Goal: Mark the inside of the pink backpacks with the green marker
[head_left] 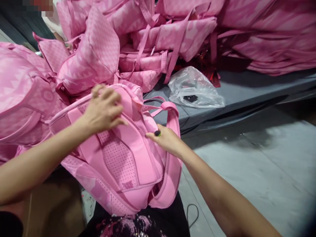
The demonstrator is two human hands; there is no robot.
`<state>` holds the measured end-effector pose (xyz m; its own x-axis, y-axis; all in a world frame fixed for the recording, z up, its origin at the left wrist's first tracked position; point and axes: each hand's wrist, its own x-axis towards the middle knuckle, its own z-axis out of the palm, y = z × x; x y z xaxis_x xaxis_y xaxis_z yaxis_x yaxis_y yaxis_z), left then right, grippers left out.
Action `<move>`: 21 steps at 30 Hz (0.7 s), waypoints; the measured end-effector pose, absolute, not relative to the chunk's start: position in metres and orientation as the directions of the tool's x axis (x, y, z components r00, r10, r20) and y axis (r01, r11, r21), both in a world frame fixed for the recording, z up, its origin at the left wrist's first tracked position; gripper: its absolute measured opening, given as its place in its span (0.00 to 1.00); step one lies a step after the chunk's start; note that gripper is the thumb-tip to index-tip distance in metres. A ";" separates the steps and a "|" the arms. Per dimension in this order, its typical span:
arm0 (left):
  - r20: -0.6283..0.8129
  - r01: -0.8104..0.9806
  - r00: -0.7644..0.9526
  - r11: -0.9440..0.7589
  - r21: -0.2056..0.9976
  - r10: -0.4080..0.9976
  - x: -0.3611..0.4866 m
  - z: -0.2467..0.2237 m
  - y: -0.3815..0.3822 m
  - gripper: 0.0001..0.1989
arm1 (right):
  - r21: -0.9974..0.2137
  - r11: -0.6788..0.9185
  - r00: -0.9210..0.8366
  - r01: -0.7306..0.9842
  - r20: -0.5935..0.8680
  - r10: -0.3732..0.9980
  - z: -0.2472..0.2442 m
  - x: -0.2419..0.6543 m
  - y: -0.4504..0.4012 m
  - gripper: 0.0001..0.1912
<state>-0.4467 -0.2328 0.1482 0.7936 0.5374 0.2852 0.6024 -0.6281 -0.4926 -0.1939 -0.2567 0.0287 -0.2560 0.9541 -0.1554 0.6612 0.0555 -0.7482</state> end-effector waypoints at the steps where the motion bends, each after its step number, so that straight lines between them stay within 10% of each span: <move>1: 0.246 0.575 0.815 -0.678 -0.458 0.524 -0.438 0.138 -0.239 0.23 | -0.725 0.050 -0.247 0.687 -0.168 0.954 0.029 -0.193 -0.257 0.15; 14: 0.288 0.599 0.797 -0.757 -0.261 0.532 -0.425 0.102 -0.268 0.05 | -0.948 0.285 -0.002 0.142 0.288 0.958 0.069 -0.159 -0.308 0.37; 21: 0.392 0.641 0.741 -0.749 -0.170 0.545 -0.421 0.089 -0.275 0.06 | -0.745 0.589 -0.120 0.314 0.584 0.803 0.050 -0.200 -0.292 0.08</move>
<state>-0.4211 -0.2747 0.0888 0.7410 0.5451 0.3923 0.6408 -0.7487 -0.1700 -0.2004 -0.2918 0.0497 -0.1198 0.8028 0.5841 0.3139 0.5888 -0.7449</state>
